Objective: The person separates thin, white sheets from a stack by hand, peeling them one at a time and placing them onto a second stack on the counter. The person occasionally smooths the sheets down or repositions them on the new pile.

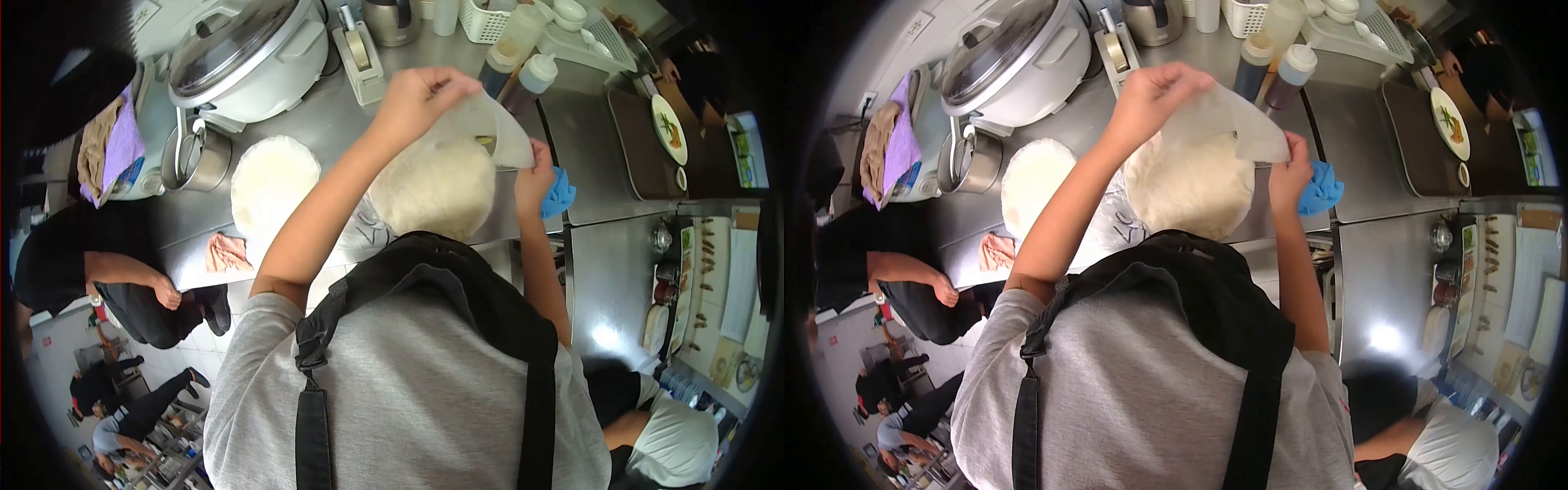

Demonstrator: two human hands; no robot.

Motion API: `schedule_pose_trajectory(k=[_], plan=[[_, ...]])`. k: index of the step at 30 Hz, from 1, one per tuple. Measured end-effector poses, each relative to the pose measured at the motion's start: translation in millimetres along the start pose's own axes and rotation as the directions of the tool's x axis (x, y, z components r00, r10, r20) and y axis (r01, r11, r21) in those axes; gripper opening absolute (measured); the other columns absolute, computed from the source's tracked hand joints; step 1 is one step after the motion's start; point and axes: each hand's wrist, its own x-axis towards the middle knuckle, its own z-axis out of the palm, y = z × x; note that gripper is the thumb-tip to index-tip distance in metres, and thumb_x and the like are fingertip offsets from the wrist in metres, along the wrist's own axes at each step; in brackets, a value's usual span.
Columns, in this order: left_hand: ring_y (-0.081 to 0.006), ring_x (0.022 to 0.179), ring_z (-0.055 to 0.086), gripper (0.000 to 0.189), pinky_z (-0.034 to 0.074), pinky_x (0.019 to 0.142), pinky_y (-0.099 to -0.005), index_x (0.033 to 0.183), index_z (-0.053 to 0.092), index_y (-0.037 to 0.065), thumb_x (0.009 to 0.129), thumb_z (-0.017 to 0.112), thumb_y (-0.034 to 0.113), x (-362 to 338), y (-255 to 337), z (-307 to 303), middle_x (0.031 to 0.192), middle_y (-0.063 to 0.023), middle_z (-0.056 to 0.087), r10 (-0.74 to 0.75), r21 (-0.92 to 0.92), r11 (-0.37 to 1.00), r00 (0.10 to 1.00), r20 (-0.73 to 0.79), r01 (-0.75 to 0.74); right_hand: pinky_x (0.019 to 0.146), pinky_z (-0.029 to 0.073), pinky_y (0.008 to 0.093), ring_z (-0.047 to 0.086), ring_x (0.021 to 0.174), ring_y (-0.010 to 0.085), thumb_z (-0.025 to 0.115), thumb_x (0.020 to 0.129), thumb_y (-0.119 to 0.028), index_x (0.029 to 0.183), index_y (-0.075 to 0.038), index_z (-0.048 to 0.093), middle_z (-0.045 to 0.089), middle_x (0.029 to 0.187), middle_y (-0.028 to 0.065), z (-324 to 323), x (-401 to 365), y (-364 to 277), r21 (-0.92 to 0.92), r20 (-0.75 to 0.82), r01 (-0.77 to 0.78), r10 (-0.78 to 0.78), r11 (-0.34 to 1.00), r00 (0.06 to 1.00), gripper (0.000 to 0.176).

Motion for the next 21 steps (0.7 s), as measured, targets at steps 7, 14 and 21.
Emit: schedule_pose_trajectory(k=[7, 14, 21], plan=[[-0.0041, 0.066, 0.057, 0.026, 0.046, 0.059, -0.024, 0.094, 0.07, 0.001, 0.09, 0.069, 0.027, -44, -11, -45, 0.072, -0.0015, 0.066, -0.065, -0.111, 0.994, 0.921, -0.384, 0.023, 0.086, 0.048, 0.0277, 0.063, 0.096, 0.0156, 0.058, 0.088, 0.003, 0.107, 0.0, 0.058, 0.068, 0.099, 0.0089, 25, 7, -44, 0.4, 0.28, 0.052, -0.175, 0.915, 0.944, 0.019], [-0.0052, 0.041, 0.045, 0.027, 0.033, 0.041, -0.0233, 0.085, 0.07, 0.001, 0.089, 0.071, 0.028, -159, -8, -72, 0.05, 0.0021, 0.052, -0.449, -0.126, 0.865, 0.639, -0.624, 0.485, 0.066, 0.043, 0.0195, 0.055, 0.073, 0.0044, 0.056, 0.092, 0.0, 0.108, -0.002, 0.059, 0.064, 0.086, 0.0005, 52, -43, -106, 0.43, 0.432, -0.301, 0.098, 0.851, 0.896, 0.016], [-0.0013, 0.04, 0.037, 0.027, 0.026, 0.039, -0.0212, 0.081, 0.069, 0.003, 0.089, 0.072, 0.028, -237, -35, -138, 0.05, 0.0075, 0.049, -0.511, -0.29, 0.837, 0.472, -0.719, 0.464, 0.051, 0.033, 0.0213, 0.041, 0.055, 0.002, 0.062, 0.093, -0.011, 0.1, -0.004, 0.064, 0.053, 0.062, -0.0068, 135, -77, -154, 0.183, 0.662, -0.202, 0.031, 0.962, 0.749, 0.01]])
